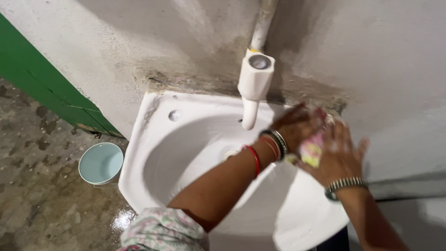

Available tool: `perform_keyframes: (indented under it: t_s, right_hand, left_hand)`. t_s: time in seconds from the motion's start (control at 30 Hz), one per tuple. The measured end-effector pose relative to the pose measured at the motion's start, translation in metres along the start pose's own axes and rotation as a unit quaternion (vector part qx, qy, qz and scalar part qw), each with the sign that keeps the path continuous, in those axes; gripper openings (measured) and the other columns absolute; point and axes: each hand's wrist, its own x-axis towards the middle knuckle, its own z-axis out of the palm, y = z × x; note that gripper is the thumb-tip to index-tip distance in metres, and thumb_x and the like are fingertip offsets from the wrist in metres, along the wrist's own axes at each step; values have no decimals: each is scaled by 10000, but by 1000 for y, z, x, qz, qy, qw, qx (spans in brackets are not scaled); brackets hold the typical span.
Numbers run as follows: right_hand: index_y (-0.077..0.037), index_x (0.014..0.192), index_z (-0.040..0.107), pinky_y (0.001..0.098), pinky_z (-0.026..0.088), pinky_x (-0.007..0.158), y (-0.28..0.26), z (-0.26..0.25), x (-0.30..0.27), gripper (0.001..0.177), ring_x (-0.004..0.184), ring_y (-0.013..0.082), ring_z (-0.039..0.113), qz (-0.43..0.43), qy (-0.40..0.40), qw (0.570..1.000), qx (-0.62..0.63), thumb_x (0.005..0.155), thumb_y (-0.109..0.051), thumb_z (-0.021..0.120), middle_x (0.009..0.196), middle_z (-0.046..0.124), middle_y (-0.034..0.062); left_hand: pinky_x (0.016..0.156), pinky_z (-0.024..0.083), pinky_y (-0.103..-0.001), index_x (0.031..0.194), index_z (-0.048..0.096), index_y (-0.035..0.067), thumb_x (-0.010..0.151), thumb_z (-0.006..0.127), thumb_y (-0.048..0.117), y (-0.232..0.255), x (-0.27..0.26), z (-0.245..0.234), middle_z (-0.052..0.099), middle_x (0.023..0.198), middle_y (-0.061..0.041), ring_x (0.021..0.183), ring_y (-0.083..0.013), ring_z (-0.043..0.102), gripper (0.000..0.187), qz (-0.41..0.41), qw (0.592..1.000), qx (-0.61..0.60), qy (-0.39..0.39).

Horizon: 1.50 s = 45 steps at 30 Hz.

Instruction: The person scrubs a white wall-mounted sink with a pink sponge, covering the basin, rim, and faucet area. They repeatedly wipe the surfaces in circular and back-and-forth motions, occasionally rinsing the sponge in a bucket of water.

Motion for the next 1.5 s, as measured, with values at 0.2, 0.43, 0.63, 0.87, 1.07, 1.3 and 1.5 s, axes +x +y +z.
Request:
perform_keyframes:
  t_s: [0.2,0.43,0.63,0.87,1.07,1.3,1.5]
  right_hand:
    - [-116,1617,102,681,73,1137,12,22,17,1323,1549,320,65,-77,45,994,63,601,-777,634,1674,110,168]
    - [-173,1632,116,563,104,1181,59,39,-45,955,1528,303,48,-178,73,977,90,864,-658,410,1699,114,103]
    - [-184,1601,170,549,69,1193,68,53,33,770,1554,280,22,-165,74,981,76,964,-585,337,1694,78,99]
    - [-192,1604,194,506,159,1209,65,47,-16,653,1566,264,42,-140,30,957,251,1004,-425,305,1692,153,30]
    - [-133,1587,259,469,213,1216,55,59,-70,622,1551,300,128,-170,131,937,276,1002,-284,409,1666,228,87]
    - [-149,1573,311,441,234,1254,62,55,44,606,1567,302,158,-200,111,946,231,983,-220,428,1669,255,77]
    - [-141,1599,215,499,182,1227,62,58,-63,633,1552,321,131,-215,97,923,305,1009,-246,419,1664,223,130]
  left_hand:
    - [1299,11,-507,1574,273,142,870,783,364,-4,4,21,174,1672,-44,1564,-175,90,897,-74,954,63,284]
    - [1246,20,-539,1560,214,25,826,749,295,58,-27,21,141,1661,-156,1549,-338,27,947,8,930,-333,153]
    - [1292,229,-441,1657,156,42,968,581,346,38,5,13,317,1639,-148,1512,-274,318,865,-129,933,-312,123]
    - [1249,154,-457,1581,152,17,970,553,361,70,-16,9,123,1672,-176,1537,-295,134,808,-102,952,-264,115]
    - [1242,113,-492,1582,147,18,956,513,289,108,-38,27,136,1678,-178,1551,-313,115,774,-112,968,-167,153]
    - [1284,92,-570,1594,209,71,1004,473,246,53,23,23,197,1681,-101,1566,-267,154,670,-233,945,-189,128]
    - [1208,163,-610,1602,73,71,947,570,234,122,-27,24,9,1715,-157,1569,-348,11,838,-189,947,-257,49]
